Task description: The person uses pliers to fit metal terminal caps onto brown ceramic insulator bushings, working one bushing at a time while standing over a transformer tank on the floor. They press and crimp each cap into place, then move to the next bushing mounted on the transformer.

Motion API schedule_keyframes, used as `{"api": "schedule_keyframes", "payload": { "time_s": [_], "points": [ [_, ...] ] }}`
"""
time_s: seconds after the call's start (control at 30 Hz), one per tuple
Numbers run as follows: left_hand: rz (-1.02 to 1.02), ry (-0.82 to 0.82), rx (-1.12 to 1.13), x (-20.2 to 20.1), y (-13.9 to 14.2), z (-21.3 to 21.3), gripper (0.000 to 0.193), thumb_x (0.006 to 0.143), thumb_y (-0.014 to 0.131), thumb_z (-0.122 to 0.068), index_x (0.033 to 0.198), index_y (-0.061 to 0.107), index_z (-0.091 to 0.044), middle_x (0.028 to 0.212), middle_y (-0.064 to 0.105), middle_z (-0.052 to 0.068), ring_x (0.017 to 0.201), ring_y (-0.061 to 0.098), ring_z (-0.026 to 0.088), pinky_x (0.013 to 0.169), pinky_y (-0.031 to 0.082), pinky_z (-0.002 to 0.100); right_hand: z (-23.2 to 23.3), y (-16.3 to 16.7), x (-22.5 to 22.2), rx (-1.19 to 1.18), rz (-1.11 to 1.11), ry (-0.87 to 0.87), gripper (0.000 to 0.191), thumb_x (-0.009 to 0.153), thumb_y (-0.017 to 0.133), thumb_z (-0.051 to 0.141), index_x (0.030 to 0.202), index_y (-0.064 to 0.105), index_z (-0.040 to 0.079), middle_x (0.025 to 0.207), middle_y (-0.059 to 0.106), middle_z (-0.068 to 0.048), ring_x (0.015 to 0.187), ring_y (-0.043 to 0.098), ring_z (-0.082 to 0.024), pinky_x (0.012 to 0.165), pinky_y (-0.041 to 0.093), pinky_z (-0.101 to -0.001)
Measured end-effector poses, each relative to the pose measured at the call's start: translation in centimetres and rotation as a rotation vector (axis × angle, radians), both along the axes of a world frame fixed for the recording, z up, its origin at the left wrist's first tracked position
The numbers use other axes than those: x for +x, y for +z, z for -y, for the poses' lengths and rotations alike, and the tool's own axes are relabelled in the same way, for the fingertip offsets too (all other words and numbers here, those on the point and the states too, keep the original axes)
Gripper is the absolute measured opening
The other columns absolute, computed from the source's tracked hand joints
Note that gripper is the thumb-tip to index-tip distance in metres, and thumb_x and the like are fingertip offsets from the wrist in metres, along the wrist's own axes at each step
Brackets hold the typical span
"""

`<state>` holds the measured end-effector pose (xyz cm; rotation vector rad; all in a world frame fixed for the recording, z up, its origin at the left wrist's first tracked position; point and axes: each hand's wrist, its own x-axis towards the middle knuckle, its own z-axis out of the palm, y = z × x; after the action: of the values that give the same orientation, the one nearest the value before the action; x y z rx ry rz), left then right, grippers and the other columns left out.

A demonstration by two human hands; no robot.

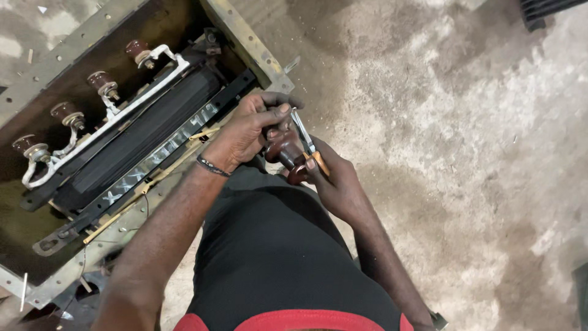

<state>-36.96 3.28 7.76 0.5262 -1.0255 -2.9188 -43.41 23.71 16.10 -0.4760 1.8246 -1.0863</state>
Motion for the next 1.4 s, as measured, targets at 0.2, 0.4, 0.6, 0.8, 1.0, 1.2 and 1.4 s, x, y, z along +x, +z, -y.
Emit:
{"api": "schedule_keyframes", "payload": {
  "time_s": [0.2, 0.4, 0.6, 0.8, 1.0, 1.2, 1.4],
  "points": [
    [0.036, -0.023, -0.048, 0.0, -0.1, -0.2, 0.022, 0.099, 0.071, -0.010, 0.114, 0.071, 0.007, 0.073, 0.061, 0.001, 0.057, 0.049, 0.005, 0.051, 0.039, 0.020, 0.5, 0.6, -0.2, 0.048, -0.018, 0.008, 0.043, 0.103, 0.046, 0.011, 0.146, 0.049, 0.007, 0.103, 0.077, -0.013, 0.095, 0.079, -0.018, 0.087, 0.066, -0.0355],
    [0.025, -0.036, -0.034, 0.1, -0.8, -0.6, 0.023, 0.099, 0.074, -0.012, 0.111, 0.071, 0.006, 0.076, 0.063, 0.003, 0.058, 0.050, 0.005, 0.051, 0.039, 0.020, -0.2, -0.3, -0.4, 0.024, 0.026, 0.008, 0.034, 0.106, 0.047, 0.016, 0.136, 0.056, 0.004, 0.094, 0.074, -0.009, 0.083, 0.072, -0.013, 0.071, 0.059, -0.0315],
    [0.004, -0.068, 0.016, 0.5, -0.8, -0.5, 0.023, 0.098, 0.075, -0.011, 0.113, 0.071, 0.006, 0.076, 0.065, 0.004, 0.061, 0.051, 0.005, 0.054, 0.041, 0.020, -0.8, -1.3, -0.4, 0.035, 0.228, -0.044, 0.031, 0.108, 0.045, 0.019, 0.130, 0.059, 0.004, 0.088, 0.069, -0.009, 0.068, 0.060, -0.013, 0.060, 0.050, -0.0317],
    [0.032, -0.035, -0.013, 0.3, -0.8, -0.7, 0.024, 0.097, 0.074, -0.009, 0.114, 0.069, 0.007, 0.083, 0.068, 0.007, 0.065, 0.056, 0.008, 0.055, 0.043, 0.021, -1.1, -1.6, -1.3, -0.075, 0.160, 0.005, 0.043, 0.106, 0.048, 0.018, 0.147, 0.053, 0.004, 0.097, 0.074, -0.012, 0.080, 0.068, -0.015, 0.072, 0.059, -0.0346],
    [0.023, -0.016, -0.003, -0.2, -0.1, -0.3, 0.030, 0.098, 0.073, -0.009, 0.121, 0.068, 0.009, 0.080, 0.064, 0.006, 0.064, 0.053, 0.008, 0.055, 0.042, 0.021, -1.6, 0.3, -1.5, 0.107, -0.121, 0.062, 0.047, 0.101, 0.055, 0.016, 0.147, 0.052, 0.011, 0.115, 0.076, -0.012, 0.106, 0.076, -0.021, 0.093, 0.060, -0.0378],
    [-0.042, -0.039, -0.012, -0.5, -0.3, -0.4, 0.031, 0.099, 0.073, -0.008, 0.124, 0.068, 0.010, 0.079, 0.062, 0.004, 0.065, 0.051, 0.008, 0.058, 0.042, 0.021, -1.2, 0.1, -1.8, -0.010, 0.011, 0.033, 0.045, 0.102, 0.055, 0.014, 0.147, 0.054, 0.009, 0.098, 0.077, -0.010, 0.094, 0.075, -0.016, 0.088, 0.061, -0.0344],
    [0.055, -0.054, -0.029, -0.3, -1.7, -0.6, 0.026, 0.098, 0.070, -0.009, 0.118, 0.068, 0.008, 0.087, 0.068, 0.008, 0.064, 0.054, 0.009, 0.057, 0.043, 0.021, -0.8, -0.5, -2.1, -0.091, 0.023, 0.004, 0.035, 0.104, 0.054, 0.010, 0.138, 0.059, 0.004, 0.093, 0.073, -0.007, 0.086, 0.070, -0.013, 0.080, 0.059, -0.0321]
  ]
}}
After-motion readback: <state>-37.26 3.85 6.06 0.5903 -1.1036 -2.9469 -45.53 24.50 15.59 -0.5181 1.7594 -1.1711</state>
